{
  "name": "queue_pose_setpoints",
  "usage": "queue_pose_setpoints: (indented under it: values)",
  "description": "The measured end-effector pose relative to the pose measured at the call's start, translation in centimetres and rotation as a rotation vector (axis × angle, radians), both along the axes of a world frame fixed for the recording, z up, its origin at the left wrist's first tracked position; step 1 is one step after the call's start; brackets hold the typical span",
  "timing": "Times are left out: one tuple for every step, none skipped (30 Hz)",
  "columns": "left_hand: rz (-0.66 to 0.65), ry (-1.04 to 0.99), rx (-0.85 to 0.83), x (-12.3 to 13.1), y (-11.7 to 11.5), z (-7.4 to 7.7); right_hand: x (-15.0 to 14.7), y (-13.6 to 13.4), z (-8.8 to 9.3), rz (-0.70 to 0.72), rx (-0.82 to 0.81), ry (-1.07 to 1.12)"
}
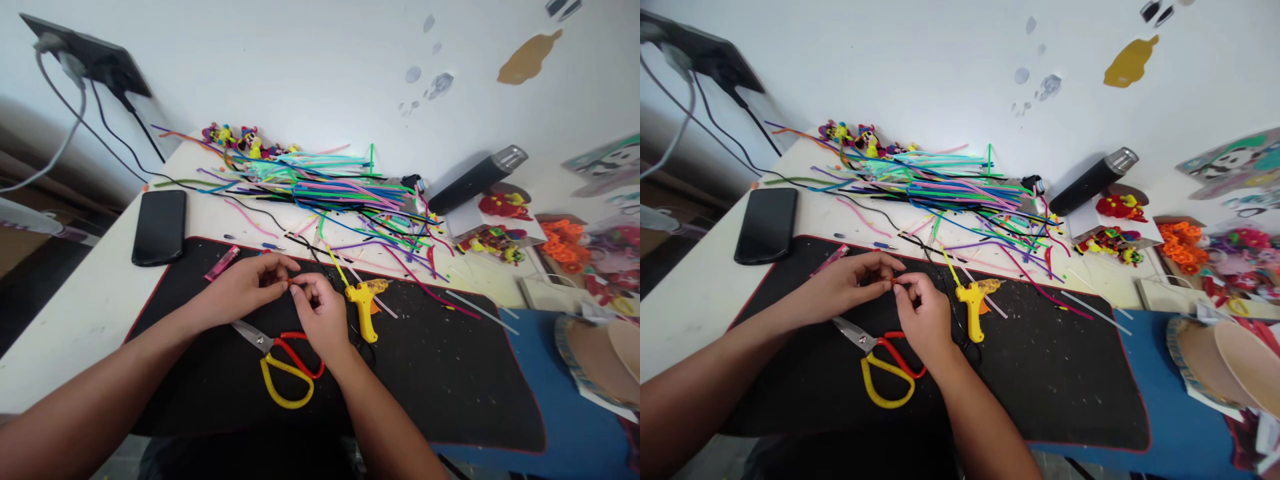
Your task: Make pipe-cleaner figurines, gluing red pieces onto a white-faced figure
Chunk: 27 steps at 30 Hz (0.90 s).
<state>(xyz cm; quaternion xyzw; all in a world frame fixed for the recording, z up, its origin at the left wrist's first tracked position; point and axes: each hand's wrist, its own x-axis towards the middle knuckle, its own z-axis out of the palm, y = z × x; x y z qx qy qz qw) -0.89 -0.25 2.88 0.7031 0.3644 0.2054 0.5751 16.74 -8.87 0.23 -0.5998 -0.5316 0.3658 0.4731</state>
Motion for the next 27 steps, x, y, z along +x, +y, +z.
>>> queue_pose_setpoints:
  values:
    - [-0.005, 0.009, 0.005, 0.0, 0.0, 0.1, 0.0, 0.0, 0.0, 0.002, 0.008, -0.026]
    - [-0.008, 0.019, 0.011, -0.1, 0.0, 0.2, 0.0, 0.0, 0.1, 0.006, 0.016, -0.054]
    - [-0.009, 0.029, 0.017, -0.1, 0.0, 0.3, 0.1, 0.0, 0.1, 0.010, 0.023, -0.081]
    - [-0.009, 0.036, 0.023, -0.1, 0.0, 0.4, 0.1, 0.0, 0.2, 0.015, 0.029, -0.105]
    - [-0.006, 0.039, 0.028, -0.1, 0.0, 0.5, 0.1, 0.0, 0.2, 0.020, 0.031, -0.124]
    - [-0.001, 0.041, 0.032, -0.1, 0.0, 0.7, 0.1, 0.0, 0.2, 0.024, 0.031, -0.136]
    - [0.004, 0.045, 0.038, -0.1, 0.0, 0.8, 0.1, 0.0, 0.3, 0.027, 0.029, -0.142]
    - [0.010, 0.053, 0.046, -0.1, 0.0, 0.9, 0.1, 0.0, 0.3, 0.027, 0.025, -0.141]
    - [0.014, 0.064, 0.057, -0.1, 0.0, 1.0, 0.1, 0.0, 0.3, 0.026, 0.020, -0.135]
    - [0.016, 0.076, 0.071, -0.1, 0.0, 1.1, 0.1, 0.0, 0.3, 0.024, 0.014, -0.125]
    - [0.016, 0.088, 0.087, -0.1, 0.0, 1.2, 0.1, 0.0, 0.3, 0.021, 0.007, -0.113]
    - [0.013, 0.098, 0.103, -0.1, -0.1, 1.2, 0.1, 0.1, 0.3, 0.017, 0.001, -0.101]
    - [0.011, 0.105, 0.119, -0.1, -0.1, 1.2, 0.1, 0.1, 0.3, 0.013, -0.004, -0.091]
    - [0.011, 0.114, 0.134, -0.1, -0.1, 1.2, 0.1, 0.1, 0.2, 0.013, -0.010, -0.085]
    - [0.013, 0.122, 0.149, -0.1, -0.2, 1.1, 0.1, 0.1, 0.2, 0.015, -0.015, -0.085]
    - [0.015, 0.129, 0.161, -0.1, -0.2, 1.1, 0.1, 0.1, 0.2, 0.019, -0.019, -0.089]
    - [0.016, 0.135, 0.170, -0.1, -0.2, 1.1, 0.1, 0.0, 0.2, 0.023, -0.022, -0.095]
    - [0.014, 0.140, 0.178, -0.1, -0.3, 1.1, 0.1, 0.0, 0.2, 0.029, -0.024, -0.102]
    - [0.009, 0.144, 0.187, 0.0, -0.3, 1.2, 0.1, 0.0, 0.2, 0.036, -0.026, -0.110]
    - [0.003, 0.149, 0.198, 0.0, -0.3, 1.2, 0.2, 0.0, 0.2, 0.041, -0.026, -0.117]
    - [-0.003, 0.155, 0.215, 0.0, -0.3, 1.2, 0.2, 0.0, 0.2, 0.044, -0.026, -0.123]
    - [-0.009, 0.162, 0.240, 0.0, -0.4, 1.1, 0.2, 0.0, 0.2, 0.045, -0.026, -0.128]
    - [-0.015, 0.173, 0.272, 0.0, -0.4, 1.1, 0.2, 0.1, 0.2, 0.045, -0.025, -0.131]
    - [-0.023, 0.187, 0.307, 0.0, -0.4, 1.0, 0.2, 0.1, 0.2, 0.044, -0.025, -0.132]
    - [-0.033, 0.202, 0.343, 0.0, -0.5, 0.9, 0.2, 0.1, 0.2, 0.043, -0.025, -0.132]
    - [-0.045, 0.218, 0.379, 0.0, -0.5, 0.9, 0.2, 0.1, 0.2, 0.043, -0.026, -0.133]
    - [-0.058, 0.231, 0.413, 0.0, -0.6, 0.8, 0.2, 0.1, 0.1, 0.045, -0.028, -0.135]
